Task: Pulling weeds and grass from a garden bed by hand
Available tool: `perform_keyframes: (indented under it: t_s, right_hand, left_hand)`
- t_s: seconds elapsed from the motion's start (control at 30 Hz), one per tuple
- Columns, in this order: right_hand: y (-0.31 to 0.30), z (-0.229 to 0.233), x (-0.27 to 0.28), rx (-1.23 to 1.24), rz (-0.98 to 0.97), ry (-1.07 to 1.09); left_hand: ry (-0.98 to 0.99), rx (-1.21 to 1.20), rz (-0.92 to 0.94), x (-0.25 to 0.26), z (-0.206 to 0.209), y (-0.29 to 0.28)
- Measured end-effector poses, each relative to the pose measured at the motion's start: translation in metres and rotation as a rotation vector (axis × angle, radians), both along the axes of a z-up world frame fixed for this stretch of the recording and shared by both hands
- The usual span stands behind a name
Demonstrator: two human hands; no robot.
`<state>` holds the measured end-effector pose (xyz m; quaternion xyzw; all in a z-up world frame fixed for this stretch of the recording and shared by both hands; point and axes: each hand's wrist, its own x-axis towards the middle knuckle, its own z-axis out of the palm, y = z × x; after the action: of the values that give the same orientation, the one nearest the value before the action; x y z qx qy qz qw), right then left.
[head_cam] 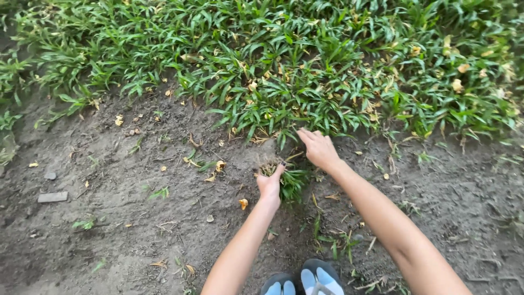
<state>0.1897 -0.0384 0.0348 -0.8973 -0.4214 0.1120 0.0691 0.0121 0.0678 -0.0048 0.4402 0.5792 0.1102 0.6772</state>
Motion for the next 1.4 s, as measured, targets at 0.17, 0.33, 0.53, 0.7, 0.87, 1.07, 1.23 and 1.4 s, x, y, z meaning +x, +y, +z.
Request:
perform_keyframes:
  t_s: [0.17, 0.33, 0.53, 0.7, 0.87, 1.07, 1.23, 1.4]
  right_hand:
    - [0.008, -0.049, 0.047, 0.046, 0.087, -0.687]
    - [0.012, -0.102, 0.09, 0.165, 0.12, -0.89]
    - [0.013, -0.099, 0.074, 0.076, -0.124, -0.562]
    - [-0.007, -0.08, 0.043, 0.13, -0.441, 0.017]
    - [-0.04, -0.043, -0.016, 0.375, -0.346, 0.122]
    - [-0.039, -0.002, -0.072, 0.355, -0.027, 0.395]
    - [-0.032, 0.004, -0.037, 0.258, 0.122, 0.542]
    - [-0.038, -0.03, 0.007, 0.057, 0.103, -0.741]
  left_hand:
    - [-0.038, -0.033, -0.003, 0.0, -0.002, -0.002]
    - [-0.035, -0.052, 0.0, -0.012, -0.014, 0.0]
    - [-0.042, -0.047, 0.01, -0.012, -0.021, 0.001]
    - [-0.011, -0.029, -0.003, -0.009, -0.035, -0.001]
    - [-0.013, -0.01, -0.017, -0.005, -0.023, -0.015]
    - [-0.025, -0.044, -0.053, 0.016, 0.016, -0.032]
    - [-0.058, -0.022, -0.016, -0.003, -0.014, -0.015]
    - [-0.089, -0.066, -0.004, 0.004, 0.012, -0.018]
